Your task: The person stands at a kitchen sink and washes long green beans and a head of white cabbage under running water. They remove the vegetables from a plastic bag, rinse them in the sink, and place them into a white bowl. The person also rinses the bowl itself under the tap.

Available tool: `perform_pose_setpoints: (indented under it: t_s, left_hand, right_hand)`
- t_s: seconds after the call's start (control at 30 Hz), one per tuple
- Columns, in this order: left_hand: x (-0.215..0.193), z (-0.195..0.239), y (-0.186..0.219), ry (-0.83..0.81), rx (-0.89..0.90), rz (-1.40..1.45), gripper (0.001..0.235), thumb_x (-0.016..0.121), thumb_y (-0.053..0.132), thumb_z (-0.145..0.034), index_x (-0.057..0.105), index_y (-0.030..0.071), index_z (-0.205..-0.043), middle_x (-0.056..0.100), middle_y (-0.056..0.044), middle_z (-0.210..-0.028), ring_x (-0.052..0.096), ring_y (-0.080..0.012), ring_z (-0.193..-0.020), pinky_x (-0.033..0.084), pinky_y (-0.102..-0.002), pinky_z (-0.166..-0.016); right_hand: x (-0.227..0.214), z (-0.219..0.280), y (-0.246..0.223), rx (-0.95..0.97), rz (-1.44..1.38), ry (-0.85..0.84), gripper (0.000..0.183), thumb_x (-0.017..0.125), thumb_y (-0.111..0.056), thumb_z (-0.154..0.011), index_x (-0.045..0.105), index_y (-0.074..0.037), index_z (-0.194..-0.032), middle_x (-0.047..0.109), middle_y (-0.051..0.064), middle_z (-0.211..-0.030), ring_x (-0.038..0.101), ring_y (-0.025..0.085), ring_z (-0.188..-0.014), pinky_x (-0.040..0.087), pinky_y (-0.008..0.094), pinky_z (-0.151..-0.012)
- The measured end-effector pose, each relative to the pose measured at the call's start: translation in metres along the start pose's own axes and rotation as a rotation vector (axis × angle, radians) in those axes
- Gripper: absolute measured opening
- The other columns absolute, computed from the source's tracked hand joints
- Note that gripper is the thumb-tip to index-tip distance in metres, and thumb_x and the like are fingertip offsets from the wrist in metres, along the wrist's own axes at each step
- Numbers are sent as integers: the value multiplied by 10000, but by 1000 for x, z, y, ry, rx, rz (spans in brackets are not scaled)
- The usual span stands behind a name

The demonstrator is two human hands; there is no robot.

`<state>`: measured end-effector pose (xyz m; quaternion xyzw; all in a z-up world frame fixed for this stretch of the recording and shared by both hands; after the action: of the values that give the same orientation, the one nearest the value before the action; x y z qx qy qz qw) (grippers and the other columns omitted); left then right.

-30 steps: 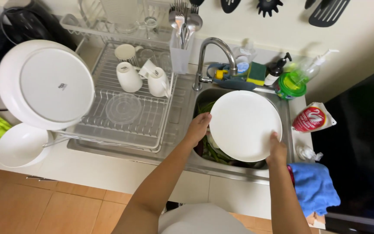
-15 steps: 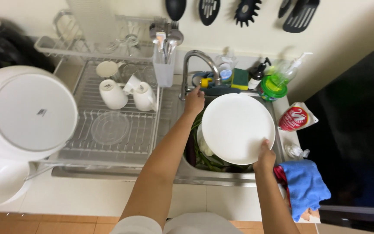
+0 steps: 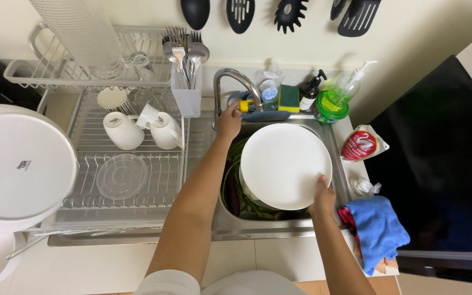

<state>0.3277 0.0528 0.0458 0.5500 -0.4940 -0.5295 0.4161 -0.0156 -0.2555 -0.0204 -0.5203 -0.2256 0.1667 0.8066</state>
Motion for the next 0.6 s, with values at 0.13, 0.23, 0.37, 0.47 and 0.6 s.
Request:
perform_pose_setpoints:
  t_s: [0.13, 0.23, 0.37, 0.47, 0.6]
  left_hand:
    - [-10, -2, 20, -7, 25, -154, 364, 528, 235, -1050, 628, 102, -1374, 771, -102, -1015, 749, -192, -865, 569, -337, -794]
    - [-8, -1, 32, 2, 38, -207, 318, 555, 244, -1058, 701, 85, -1291, 782, -104, -945, 748, -215, -820, 569, -344, -762]
    - [-7, -5, 30, 92, 115, -290, 310, 582, 205, -1021, 720, 91, -1274, 776, -144, -966, 758, -268, -873, 583, -368, -809]
    - [-4, -5, 35, 109, 180, -367, 339, 567, 165, -1018, 677, 60, -1321, 747, -206, -1057, 732, -333, -970, 569, -405, -865]
    - [6, -15, 28, 27, 149, -488, 418, 522, 146, -1030, 572, 22, -1427, 697, -257, -1169, 671, -386, -1092, 522, -438, -942]
  right_hand:
    - [14, 0, 7, 16, -12, -41, 465, 614, -304, -1041, 613, 125, -1218, 691, 147, -1110, 674, 225, -948, 573, 369, -849]
    - [18, 6, 6, 36, -18, -58, 455, 601, -315, -1037, 623, 94, -1235, 695, 132, -1116, 674, 222, -964, 564, 363, -866]
    - [24, 9, 7, 74, -6, -64, 464, 602, -319, -1041, 614, 90, -1260, 686, 146, -1137, 666, 234, -971, 562, 385, -874]
    - [36, 14, 7, 93, -27, -102, 481, 585, -321, -1042, 595, 98, -1279, 684, 159, -1165, 676, 244, -994, 570, 391, -882]
    - [47, 20, 4, 134, 8, -106, 508, 564, -326, -1039, 566, 85, -1339, 673, 166, -1220, 665, 252, -1053, 557, 391, -913]
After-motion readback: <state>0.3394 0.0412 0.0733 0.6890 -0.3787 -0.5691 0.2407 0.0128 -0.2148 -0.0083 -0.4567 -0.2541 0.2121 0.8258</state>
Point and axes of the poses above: each hand's wrist, its own z-axis away from the middle knuckle, its own x-axis out of the palm, y = z × x, the point moved 10 cm from there along -z, towards the middle knuckle
